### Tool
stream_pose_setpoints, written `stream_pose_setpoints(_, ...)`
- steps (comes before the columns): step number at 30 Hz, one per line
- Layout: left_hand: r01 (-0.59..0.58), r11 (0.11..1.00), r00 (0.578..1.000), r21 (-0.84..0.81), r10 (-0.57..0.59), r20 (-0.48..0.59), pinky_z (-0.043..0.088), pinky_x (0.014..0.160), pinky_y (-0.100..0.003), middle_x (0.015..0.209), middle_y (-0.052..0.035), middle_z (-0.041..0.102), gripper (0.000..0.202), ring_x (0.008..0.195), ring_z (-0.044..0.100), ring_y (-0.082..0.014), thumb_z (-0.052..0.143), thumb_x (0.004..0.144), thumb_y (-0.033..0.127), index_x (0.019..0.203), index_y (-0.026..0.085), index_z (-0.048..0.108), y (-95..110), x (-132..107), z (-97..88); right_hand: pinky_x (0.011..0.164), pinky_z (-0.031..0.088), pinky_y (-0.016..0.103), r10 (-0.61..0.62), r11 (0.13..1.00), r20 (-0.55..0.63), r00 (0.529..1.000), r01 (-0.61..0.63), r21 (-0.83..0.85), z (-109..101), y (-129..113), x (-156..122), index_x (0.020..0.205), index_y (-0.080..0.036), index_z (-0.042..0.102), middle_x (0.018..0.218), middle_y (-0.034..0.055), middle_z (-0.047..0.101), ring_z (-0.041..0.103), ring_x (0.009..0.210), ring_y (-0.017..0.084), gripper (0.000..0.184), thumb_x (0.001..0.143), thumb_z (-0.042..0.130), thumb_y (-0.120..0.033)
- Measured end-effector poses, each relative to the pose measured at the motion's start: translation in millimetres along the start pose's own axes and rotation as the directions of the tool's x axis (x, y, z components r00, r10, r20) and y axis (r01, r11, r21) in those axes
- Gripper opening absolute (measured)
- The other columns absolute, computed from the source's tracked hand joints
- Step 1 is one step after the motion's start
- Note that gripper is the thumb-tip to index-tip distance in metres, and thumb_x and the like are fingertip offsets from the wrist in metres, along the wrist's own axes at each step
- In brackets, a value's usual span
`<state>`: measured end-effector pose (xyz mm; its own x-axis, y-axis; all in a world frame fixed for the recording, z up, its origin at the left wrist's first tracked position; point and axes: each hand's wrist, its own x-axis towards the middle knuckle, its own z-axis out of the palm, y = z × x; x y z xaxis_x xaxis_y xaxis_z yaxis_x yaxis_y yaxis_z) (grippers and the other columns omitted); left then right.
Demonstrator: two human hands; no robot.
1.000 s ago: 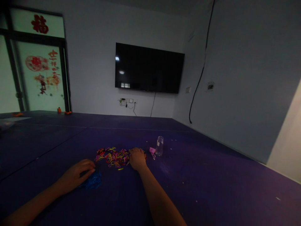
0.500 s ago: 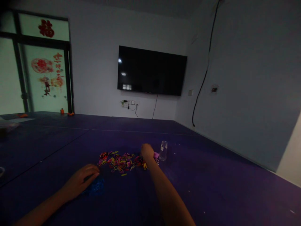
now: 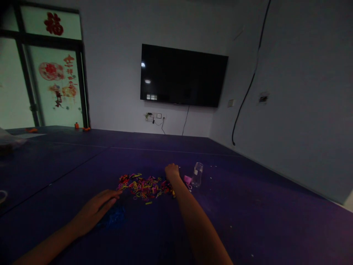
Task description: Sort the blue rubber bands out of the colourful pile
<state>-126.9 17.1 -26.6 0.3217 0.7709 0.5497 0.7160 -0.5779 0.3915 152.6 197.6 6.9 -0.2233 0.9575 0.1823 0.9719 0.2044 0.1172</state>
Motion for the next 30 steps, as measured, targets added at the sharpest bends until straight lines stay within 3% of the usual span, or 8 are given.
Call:
stream_pose_setpoints(6,0.049,0.999,0.999,0.006,-0.049,-0.009,0.050,0.084,-0.030,0.103,-0.0022,0.068,0.034,0.094,0.063,-0.0168,0.037,0.092,0.038,0.113,0.026,0.061,0,2,-1.2,0.084,0.047,0.034,-0.026,0.999,0.009,1.000,0.026,-0.026,-10,5,-19,0.104,-0.011,0.067,0.109,0.0197,0.064,0.061,0.103,0.026,0.029,0.087,0.043,-0.015)
stream_pose_setpoints(17,0.039,0.999,0.999,0.004,-0.039,-0.030,0.050,0.085,-0.032,0.107,-0.0031,0.068,0.034,0.097,0.062,-0.0184,0.038,0.092,0.038,0.115,0.026,0.060,-1,3,2.1,0.076,0.048,0.029,-0.093,0.994,0.025,0.995,0.095,-0.056,-16,-5,-36,0.098,-0.013,0.070,0.101,0.0165,0.068,0.064,0.096,0.025,0.028,0.084,0.047,-0.019)
stream_pose_setpoints(25,0.023,1.000,0.999,0.003,-0.023,-0.026,0.050,0.086,-0.033,0.108,-0.0029,0.067,0.033,0.099,0.062,-0.0182,0.039,0.092,0.037,0.115,0.026,0.060,0,3,2.7,0.077,0.047,0.029,-0.116,0.991,-0.019,0.993,0.115,-0.074,-13,-10,-32,0.092,-0.011,0.071,0.098,0.0192,0.068,0.064,0.093,0.025,0.024,0.081,0.049,-0.012)
stream_pose_setpoints(30,0.044,0.999,0.999,-0.016,-0.044,-0.018,0.050,0.086,-0.033,0.107,-0.0034,0.068,0.034,0.098,0.062,-0.0180,0.038,0.092,0.038,0.114,0.026,0.060,1,3,4.6,0.080,0.046,0.031,-0.148,0.989,-0.111,0.983,0.146,-0.031,-4,-10,-35,0.093,-0.011,0.069,0.105,0.0190,0.064,0.057,0.103,0.026,0.022,0.081,0.050,-0.012)
